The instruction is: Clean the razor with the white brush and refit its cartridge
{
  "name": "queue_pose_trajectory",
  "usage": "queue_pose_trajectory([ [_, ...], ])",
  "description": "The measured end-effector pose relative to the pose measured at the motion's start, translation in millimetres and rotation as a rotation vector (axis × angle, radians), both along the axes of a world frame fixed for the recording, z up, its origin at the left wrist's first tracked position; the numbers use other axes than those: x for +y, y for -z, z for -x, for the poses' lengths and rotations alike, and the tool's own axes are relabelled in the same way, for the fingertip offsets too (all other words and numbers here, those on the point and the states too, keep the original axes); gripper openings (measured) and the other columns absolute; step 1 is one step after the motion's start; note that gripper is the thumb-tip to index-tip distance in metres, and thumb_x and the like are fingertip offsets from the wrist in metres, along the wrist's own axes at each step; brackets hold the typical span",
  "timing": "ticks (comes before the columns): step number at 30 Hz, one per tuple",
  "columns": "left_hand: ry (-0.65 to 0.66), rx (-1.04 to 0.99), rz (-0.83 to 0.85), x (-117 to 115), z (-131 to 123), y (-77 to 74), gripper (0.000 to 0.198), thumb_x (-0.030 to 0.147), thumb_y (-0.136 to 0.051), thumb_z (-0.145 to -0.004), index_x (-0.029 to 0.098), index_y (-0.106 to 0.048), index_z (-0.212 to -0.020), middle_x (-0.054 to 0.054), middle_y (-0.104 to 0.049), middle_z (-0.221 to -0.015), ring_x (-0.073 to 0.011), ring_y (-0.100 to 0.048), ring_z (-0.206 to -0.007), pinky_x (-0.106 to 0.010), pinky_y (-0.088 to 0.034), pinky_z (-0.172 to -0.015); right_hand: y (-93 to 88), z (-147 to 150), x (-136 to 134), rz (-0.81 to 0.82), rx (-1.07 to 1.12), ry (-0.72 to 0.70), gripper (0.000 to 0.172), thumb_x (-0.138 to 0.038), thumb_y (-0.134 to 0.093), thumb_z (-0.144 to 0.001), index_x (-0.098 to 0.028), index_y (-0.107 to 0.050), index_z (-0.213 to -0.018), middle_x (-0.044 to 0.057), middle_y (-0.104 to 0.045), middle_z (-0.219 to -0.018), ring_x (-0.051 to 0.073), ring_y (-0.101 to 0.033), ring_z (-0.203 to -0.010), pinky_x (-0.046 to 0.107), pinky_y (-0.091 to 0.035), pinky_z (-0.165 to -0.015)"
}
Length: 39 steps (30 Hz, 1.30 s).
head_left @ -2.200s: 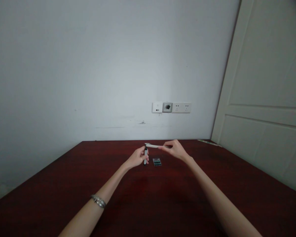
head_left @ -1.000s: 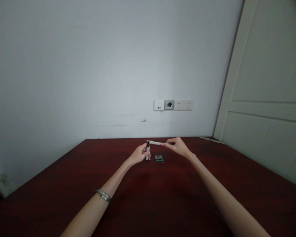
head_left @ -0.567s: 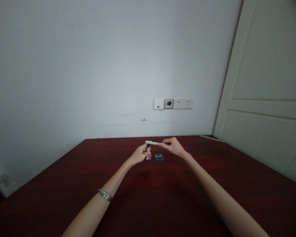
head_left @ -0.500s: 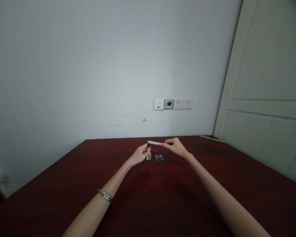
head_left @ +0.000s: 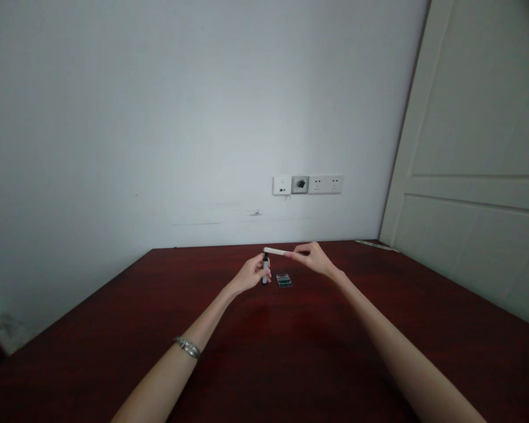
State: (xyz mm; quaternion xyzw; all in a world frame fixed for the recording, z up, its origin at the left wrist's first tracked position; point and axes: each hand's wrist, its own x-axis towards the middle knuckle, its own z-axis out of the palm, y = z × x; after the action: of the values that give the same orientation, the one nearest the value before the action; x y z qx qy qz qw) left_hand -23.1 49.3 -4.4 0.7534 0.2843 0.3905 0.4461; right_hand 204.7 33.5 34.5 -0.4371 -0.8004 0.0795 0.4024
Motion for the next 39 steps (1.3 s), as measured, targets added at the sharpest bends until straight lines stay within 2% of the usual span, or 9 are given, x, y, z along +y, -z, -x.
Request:
queue_pose_trajectory([
  [7,-0.001,-0.004,-0.024,1.2,9.4,1.1,0.015,0.021,-0.056,-0.077,0.015,-0.045,-0.085,-0.001,-0.057,-0.068,-0.012,-0.061,-0.059,-0.023,-0.048,-0.056,-3.6,-4.6,-2.1,0.068,0.061,-0.015,0.05,-0.059,-0.053,-0.074,-0.014,-0.061,-0.054,-0.001,-0.045,-0.049,0.01,-0.037,-0.052,0.024,-0.027,-0.05],
  [11,-0.035,-0.006,0.002,0.0,9.0,-1.7,0.017,0.022,-0.057,-0.076,0.016,-0.043,-0.084,0.001,-0.056,-0.065,-0.011,-0.06,-0.055,-0.021,-0.045,-0.052,-17.7,4.0,-10.4,0.137,0.267,-0.03,0.049,-0.059,-0.054,-0.073,-0.014,-0.061,-0.055,-0.002,-0.041,-0.046,0.009,-0.035,-0.047,0.024,-0.025,-0.047],
  [13,-0.046,-0.016,0.007,-0.4,8.5,-2.9,0.018,0.023,-0.058,-0.075,0.016,-0.043,-0.083,0.001,-0.056,-0.064,-0.011,-0.06,-0.054,-0.02,-0.045,-0.05,-20.6,12.0,-16.4,0.228,0.457,-0.063,0.049,-0.06,-0.052,-0.074,-0.014,-0.061,-0.06,-0.004,-0.036,-0.043,0.007,-0.03,-0.042,0.023,-0.022,-0.043],
  [16,-0.056,-0.034,0.003,0.2,7.6,-3.1,0.019,0.023,-0.058,-0.075,0.016,-0.043,-0.084,0.001,-0.056,-0.065,-0.0118,-0.061,-0.055,-0.021,-0.045,-0.051,-12.9,28.6,-30.2,0.458,0.732,-0.186,0.045,-0.06,-0.052,-0.074,-0.016,-0.058,-0.071,-0.008,-0.033,-0.044,0.004,-0.021,-0.036,0.021,-0.014,-0.036],
  [19,-0.053,-0.034,-0.004,0.4,6.3,-3.2,0.018,0.021,-0.057,-0.074,0.016,-0.043,-0.085,0.001,-0.057,-0.065,-0.0126,-0.061,-0.055,-0.023,-0.047,-0.052,2.7,46.1,-47.5,0.673,0.867,-0.29,0.039,-0.055,-0.06,-0.07,-0.017,-0.054,-0.075,-0.009,-0.033,-0.047,0.002,-0.017,-0.036,0.018,-0.008,-0.036],
  [21,-0.05,-0.034,-0.013,-0.3,5.6,-3.7,0.018,0.021,-0.057,-0.074,0.016,-0.043,-0.083,0.0,-0.057,-0.065,-0.0129,-0.061,-0.055,-0.024,-0.047,-0.053,10.8,55.4,-56.8,0.735,0.933,-0.319,0.036,-0.051,-0.063,-0.068,-0.018,-0.053,-0.079,-0.01,-0.033,-0.047,0.002,-0.018,-0.036,0.017,-0.008,-0.036],
  [30,-0.055,-0.033,-0.026,-5.4,6.0,-7.8,0.015,0.017,-0.054,-0.075,0.016,-0.042,-0.083,0.001,-0.057,-0.065,-0.0122,-0.06,-0.054,-0.024,-0.048,-0.052,9.4,72.3,-70.3,0.71,1.04,-0.265,0.038,-0.05,-0.063,-0.067,-0.019,-0.051,-0.085,-0.011,-0.03,-0.047,0.002,-0.018,-0.036,0.016,-0.007,-0.036],
  [36,-0.028,-0.004,-0.075,-0.5,8.3,-3.7,0.011,0.016,-0.052,-0.076,0.015,-0.043,-0.082,-0.001,-0.058,-0.066,-0.0125,-0.061,-0.056,-0.024,-0.049,-0.052,23.8,77.0,-75.4,0.741,0.992,-0.16,0.04,-0.055,-0.061,-0.067,-0.02,-0.048,-0.082,-0.012,-0.028,-0.046,0.002,-0.018,-0.035,0.014,-0.009,-0.034],
  [39,-0.035,-0.006,-0.056,1.6,8.1,-1.5,0.014,0.018,-0.055,-0.075,0.015,-0.043,-0.082,-0.001,-0.058,-0.066,-0.0128,-0.061,-0.055,-0.025,-0.049,-0.052,22.8,78.9,-73.6,0.679,1.011,-0.177,0.04,-0.055,-0.06,-0.068,-0.02,-0.047,-0.082,-0.013,-0.027,-0.046,0.001,-0.017,-0.034,0.014,-0.008,-0.033],
])
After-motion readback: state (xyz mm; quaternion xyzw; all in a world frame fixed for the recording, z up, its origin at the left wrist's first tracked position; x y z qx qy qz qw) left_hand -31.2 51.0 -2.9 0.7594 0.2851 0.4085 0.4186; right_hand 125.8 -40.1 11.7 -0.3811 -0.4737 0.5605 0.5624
